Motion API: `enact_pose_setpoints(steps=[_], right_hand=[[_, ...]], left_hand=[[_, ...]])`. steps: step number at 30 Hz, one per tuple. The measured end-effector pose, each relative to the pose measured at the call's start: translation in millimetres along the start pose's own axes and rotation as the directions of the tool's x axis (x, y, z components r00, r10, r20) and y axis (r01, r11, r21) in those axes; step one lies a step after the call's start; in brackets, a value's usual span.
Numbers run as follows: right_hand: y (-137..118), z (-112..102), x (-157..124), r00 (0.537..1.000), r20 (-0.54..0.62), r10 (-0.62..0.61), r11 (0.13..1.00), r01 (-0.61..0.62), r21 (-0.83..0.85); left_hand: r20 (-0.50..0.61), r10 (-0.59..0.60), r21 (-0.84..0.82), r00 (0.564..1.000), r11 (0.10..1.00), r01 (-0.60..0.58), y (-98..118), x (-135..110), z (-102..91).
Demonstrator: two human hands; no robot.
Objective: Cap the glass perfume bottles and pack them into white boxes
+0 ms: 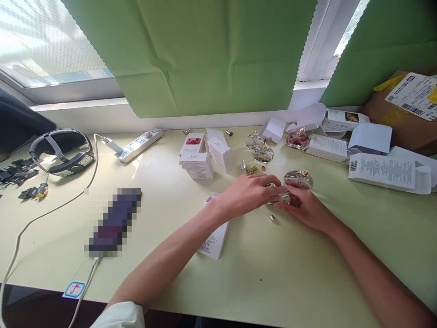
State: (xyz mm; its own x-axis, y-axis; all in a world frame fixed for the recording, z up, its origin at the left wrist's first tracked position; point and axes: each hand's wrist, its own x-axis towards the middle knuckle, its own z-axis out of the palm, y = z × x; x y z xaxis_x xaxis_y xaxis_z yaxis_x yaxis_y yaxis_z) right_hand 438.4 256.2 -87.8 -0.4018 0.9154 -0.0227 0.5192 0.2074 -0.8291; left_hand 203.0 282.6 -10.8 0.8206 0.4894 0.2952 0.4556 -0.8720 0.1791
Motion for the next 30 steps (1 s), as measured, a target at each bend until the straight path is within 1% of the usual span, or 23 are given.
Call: enact_pose_setpoints(steps=[3,8,20,24,30], right_hand=[[0,0,0,1.0,-0.003,0.004,1.0,-0.004,0.014],[-1,1,0,1.0,-0.003,0.007,0.999,-0.007,0.037],[-4,-1,-1,1.0,-0.005,0.017,1.0,-0.017,0.025],[-4,-1,-1,1.0,-0.007,0.011,1.0,-0.01,0.023],[-3,0,0,1.0,-0.016,-0.003,1.0,0.003,0.016]], left_hand=[[0.038,0.039,0.031,0.999,0.999,-0.04,-3,0,-3.9],[0.117,0.02,0.023,0.993,0.999,-0.023,-2,-1,-12.9],[0.178,-0.011,-0.097,0.984,0.995,0.029,-5,-3,-17.4],[0.178,-0.026,-0.112,0.984,0.993,0.047,-5,-3,-17.7],[0.161,-0.013,-0.128,0.987,0.991,0.034,-6,-2,-17.3]])
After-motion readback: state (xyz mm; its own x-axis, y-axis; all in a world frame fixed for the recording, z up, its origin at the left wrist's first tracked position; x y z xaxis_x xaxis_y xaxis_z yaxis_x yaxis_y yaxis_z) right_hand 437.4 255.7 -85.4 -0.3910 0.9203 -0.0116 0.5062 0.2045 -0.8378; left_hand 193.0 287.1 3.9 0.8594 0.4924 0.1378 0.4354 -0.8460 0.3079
